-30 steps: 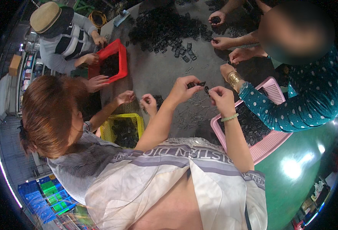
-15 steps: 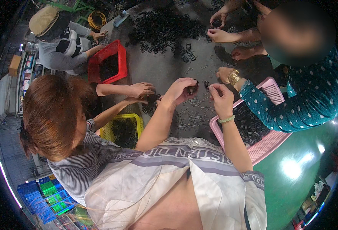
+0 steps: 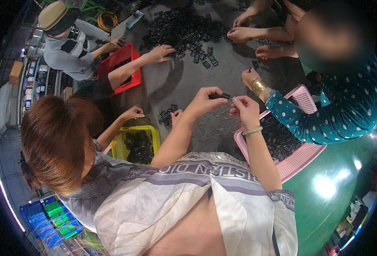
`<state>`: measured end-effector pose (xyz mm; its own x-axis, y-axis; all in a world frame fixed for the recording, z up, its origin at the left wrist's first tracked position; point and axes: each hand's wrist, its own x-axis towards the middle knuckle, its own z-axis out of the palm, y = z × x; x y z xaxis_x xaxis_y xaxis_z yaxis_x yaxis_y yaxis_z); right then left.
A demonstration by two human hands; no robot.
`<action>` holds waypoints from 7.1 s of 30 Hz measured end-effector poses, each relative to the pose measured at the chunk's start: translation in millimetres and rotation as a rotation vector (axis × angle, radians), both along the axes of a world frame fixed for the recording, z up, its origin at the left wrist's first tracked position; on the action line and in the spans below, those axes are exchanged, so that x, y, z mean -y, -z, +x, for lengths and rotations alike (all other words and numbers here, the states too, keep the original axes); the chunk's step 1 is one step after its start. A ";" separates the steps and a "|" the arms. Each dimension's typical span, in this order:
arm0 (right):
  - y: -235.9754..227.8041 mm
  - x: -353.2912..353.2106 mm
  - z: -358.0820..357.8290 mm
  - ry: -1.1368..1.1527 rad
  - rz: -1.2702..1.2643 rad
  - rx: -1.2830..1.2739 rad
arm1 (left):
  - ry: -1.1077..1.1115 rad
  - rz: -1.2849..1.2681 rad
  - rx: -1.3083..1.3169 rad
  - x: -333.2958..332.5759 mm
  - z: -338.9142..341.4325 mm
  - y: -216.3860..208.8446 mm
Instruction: The person sorts small black components on a table with several other people. They pick up items from the table and place them into a pink basket. The task involves repetitive hand movements and coordination with others.
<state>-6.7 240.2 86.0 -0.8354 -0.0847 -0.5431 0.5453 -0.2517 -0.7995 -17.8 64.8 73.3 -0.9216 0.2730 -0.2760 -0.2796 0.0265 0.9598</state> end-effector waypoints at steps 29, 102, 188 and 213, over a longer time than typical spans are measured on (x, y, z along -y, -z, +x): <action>59.3 -133.2 124.3 -0.239 0.641 -0.018 | -0.488 -0.996 0.276 -1.5 102.7 76.2; 51.6 -59.5 84.6 -0.401 0.972 -0.768 | -0.484 -0.630 -0.089 97.0 -21.3 70.4; 94.7 8.3 -17.2 -0.651 0.275 0.135 | -0.258 -0.195 0.336 86.5 18.9 79.5; 9.9 -4.9 7.8 -0.316 -0.325 -0.081 | 0.135 0.572 0.290 19.2 17.4 -32.6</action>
